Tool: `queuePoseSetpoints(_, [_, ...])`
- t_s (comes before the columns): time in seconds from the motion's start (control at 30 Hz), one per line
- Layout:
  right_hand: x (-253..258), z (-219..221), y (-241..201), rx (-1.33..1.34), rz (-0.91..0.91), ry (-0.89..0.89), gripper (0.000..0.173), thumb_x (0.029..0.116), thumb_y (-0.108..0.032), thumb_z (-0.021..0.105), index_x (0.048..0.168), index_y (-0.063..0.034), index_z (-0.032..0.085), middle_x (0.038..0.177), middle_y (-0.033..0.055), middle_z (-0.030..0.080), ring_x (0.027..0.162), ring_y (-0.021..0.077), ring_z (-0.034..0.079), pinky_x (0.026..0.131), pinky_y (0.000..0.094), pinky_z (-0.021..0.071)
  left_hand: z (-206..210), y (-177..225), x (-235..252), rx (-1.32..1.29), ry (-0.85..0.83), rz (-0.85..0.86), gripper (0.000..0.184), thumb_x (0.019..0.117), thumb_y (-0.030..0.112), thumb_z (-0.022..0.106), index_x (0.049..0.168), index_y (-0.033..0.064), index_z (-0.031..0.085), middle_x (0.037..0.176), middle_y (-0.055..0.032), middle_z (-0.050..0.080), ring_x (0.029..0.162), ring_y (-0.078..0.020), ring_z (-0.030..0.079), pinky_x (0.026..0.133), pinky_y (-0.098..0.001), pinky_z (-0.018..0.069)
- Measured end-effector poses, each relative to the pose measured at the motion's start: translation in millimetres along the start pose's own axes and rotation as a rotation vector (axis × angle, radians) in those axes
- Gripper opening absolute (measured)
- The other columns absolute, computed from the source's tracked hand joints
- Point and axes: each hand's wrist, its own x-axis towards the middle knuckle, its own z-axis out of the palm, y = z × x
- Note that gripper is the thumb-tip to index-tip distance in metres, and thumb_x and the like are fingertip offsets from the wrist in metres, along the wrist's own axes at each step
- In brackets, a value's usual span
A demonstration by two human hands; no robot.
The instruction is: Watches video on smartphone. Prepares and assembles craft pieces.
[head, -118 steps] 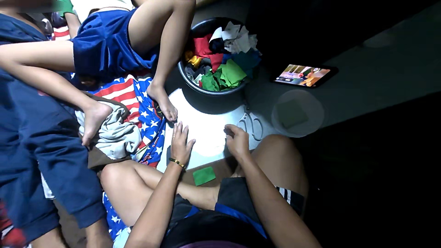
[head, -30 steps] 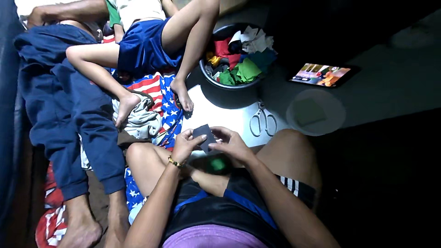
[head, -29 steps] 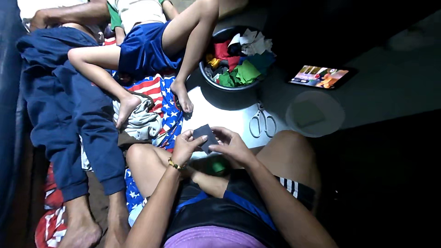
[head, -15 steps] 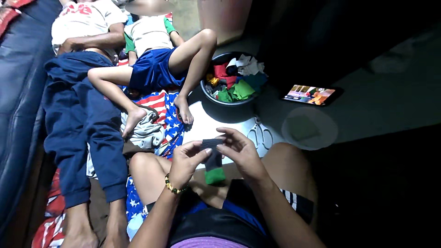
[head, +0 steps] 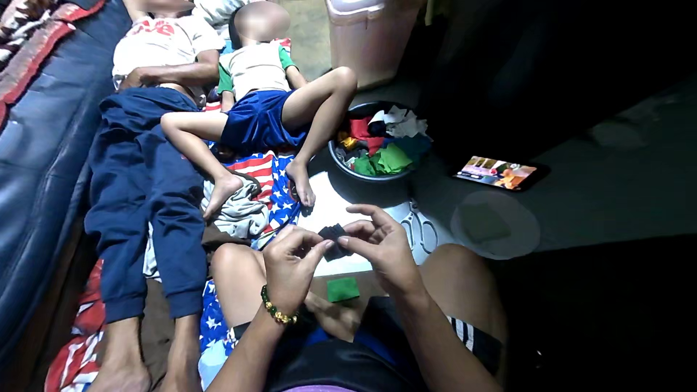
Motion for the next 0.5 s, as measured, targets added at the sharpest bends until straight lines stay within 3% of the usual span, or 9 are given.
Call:
queuePoseSetpoints(0.1, [-3,9,0,0.032,-0.032,0.059,0.041,0.0799,0.014,0.068,0.118,0.0015,0.059,0.082,0.0017,0.075,0.073,0.0090,0.073,0.072,0.0246,0.0631,2,8,-4,-0.163,-0.004,-0.121,0.009,0.0883,0.002,0.072,0.095,-0.0040,0.075,0.091,-0.0073,0.074,0.078,-0.0046,0.071,0.072,-0.0191,0.0615])
queuePoseSetpoints(0.23, [-4,12,0,0.015,-0.074,0.084,0.041,0.0797,0.012,0.069,0.117,0.0006,0.058,0.081,0.0018,0.076,0.072,0.0092,0.074,0.071,0.0244,0.0632,3,8,-6,-0.215,0.018,-0.100,0.010,0.0886,0.002,0.070,0.095,-0.0050,0.075,0.094,-0.0083,0.075,0.083,-0.0048,0.072,0.076,-0.0195,0.0619])
queuePoseSetpoints(0.5, [-6,16,4,-0.057,-0.197,0.087,0.040,0.0777,0.012,0.070,0.114,-0.0004,0.057,0.081,-0.0004,0.075,0.071,0.0059,0.072,0.067,0.0199,0.0613,4,10,-5,-0.226,0.030,-0.151,0.009,0.0875,0.003,0.073,0.094,-0.0036,0.076,0.088,-0.0060,0.075,0.077,-0.0044,0.072,0.074,-0.0194,0.0621])
